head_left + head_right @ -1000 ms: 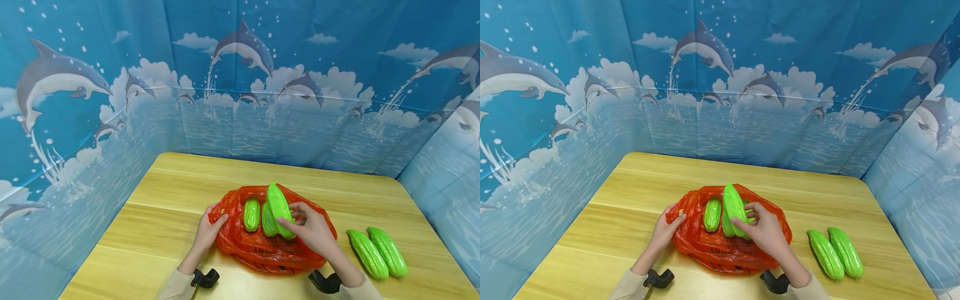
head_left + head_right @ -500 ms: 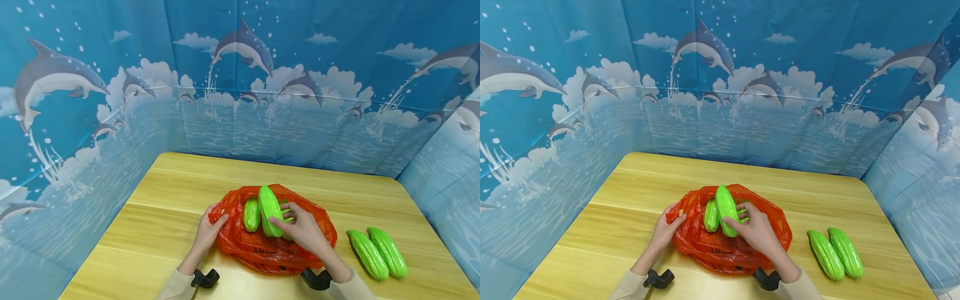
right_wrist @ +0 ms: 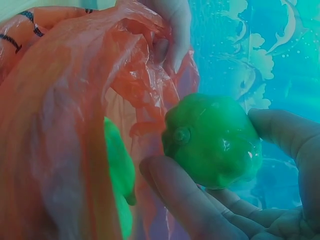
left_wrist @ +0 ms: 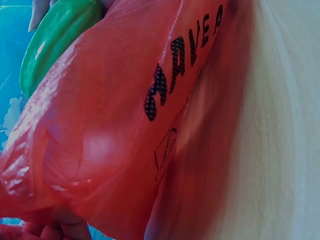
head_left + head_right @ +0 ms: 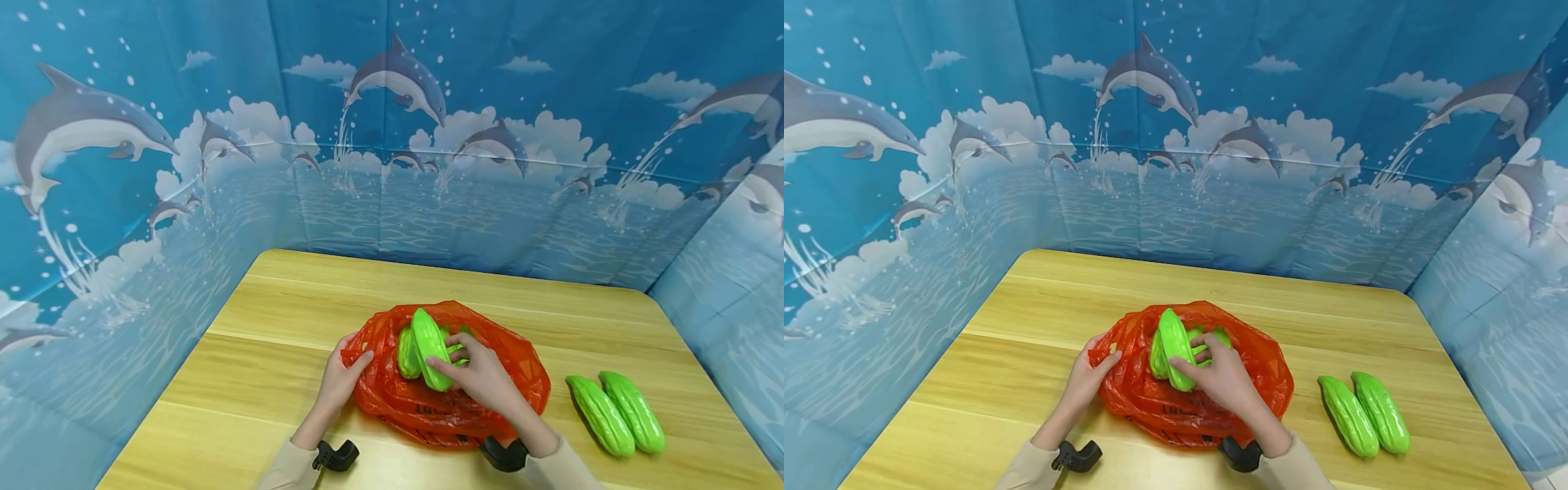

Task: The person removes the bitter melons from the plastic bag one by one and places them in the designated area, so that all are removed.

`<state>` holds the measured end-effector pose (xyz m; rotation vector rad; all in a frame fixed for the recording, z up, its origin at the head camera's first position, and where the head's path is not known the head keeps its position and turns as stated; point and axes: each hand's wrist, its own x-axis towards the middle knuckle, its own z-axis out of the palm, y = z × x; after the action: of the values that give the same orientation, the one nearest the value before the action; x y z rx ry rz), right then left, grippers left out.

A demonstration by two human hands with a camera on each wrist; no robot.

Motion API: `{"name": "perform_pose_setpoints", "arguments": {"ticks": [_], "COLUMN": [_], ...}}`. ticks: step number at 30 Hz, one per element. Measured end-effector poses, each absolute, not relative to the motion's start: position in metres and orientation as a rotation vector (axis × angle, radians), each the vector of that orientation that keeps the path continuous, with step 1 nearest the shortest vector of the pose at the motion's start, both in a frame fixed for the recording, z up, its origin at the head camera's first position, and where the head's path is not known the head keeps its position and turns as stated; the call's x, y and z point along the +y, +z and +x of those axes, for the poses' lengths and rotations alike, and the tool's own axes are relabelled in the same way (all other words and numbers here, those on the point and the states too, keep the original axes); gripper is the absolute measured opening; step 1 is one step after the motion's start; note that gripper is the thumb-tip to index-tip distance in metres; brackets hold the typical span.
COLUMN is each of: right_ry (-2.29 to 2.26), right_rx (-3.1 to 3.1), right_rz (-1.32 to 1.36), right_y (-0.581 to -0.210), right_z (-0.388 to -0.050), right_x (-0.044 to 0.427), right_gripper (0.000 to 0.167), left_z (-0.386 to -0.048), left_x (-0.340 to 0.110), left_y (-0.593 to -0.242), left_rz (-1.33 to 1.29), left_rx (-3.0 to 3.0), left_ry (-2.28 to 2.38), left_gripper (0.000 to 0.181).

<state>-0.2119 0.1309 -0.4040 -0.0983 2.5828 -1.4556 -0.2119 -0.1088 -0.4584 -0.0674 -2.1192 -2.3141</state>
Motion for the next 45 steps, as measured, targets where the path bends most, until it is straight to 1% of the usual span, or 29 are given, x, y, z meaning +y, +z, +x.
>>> {"name": "perform_pose_setpoints", "arguments": {"ticks": [6,14,22,35,45], "right_ry": [-1.465,-1.458,-1.375,-1.184,-1.092], "right_rx": [2.571,2.548,2.538,2.627,2.691], "right_rz": [-0.097,-0.118,-0.177,-0.254,-0.262], "right_y": [-0.409,-0.416,-0.423,-0.429,-0.425], "right_z": [-0.215,-0.221,-0.22,-0.214,-0.21], "right_x": [0.126,0.12,0.124,0.132,0.139], "right_gripper": [0.055,0.055,0.056,0.05,0.049], "left_z": [-0.214,-0.227,-0.224,-0.22,-0.22], "left_x": [-0.11,-0.113,-0.11,-0.106,-0.106], "left_y": [-0.46,-0.49,-0.491,-0.49,-0.492], "left_rz": [-0.077,-0.104,-0.088,-0.046,-0.027], "left_rx": [-2.116,-2.087,-2.092,-2.097,-2.112], "left_ry": [-2.319,-2.317,-2.314,-2.319,-2.312], "left_gripper": [0.046,0.049,0.049,0.048,0.048]}}
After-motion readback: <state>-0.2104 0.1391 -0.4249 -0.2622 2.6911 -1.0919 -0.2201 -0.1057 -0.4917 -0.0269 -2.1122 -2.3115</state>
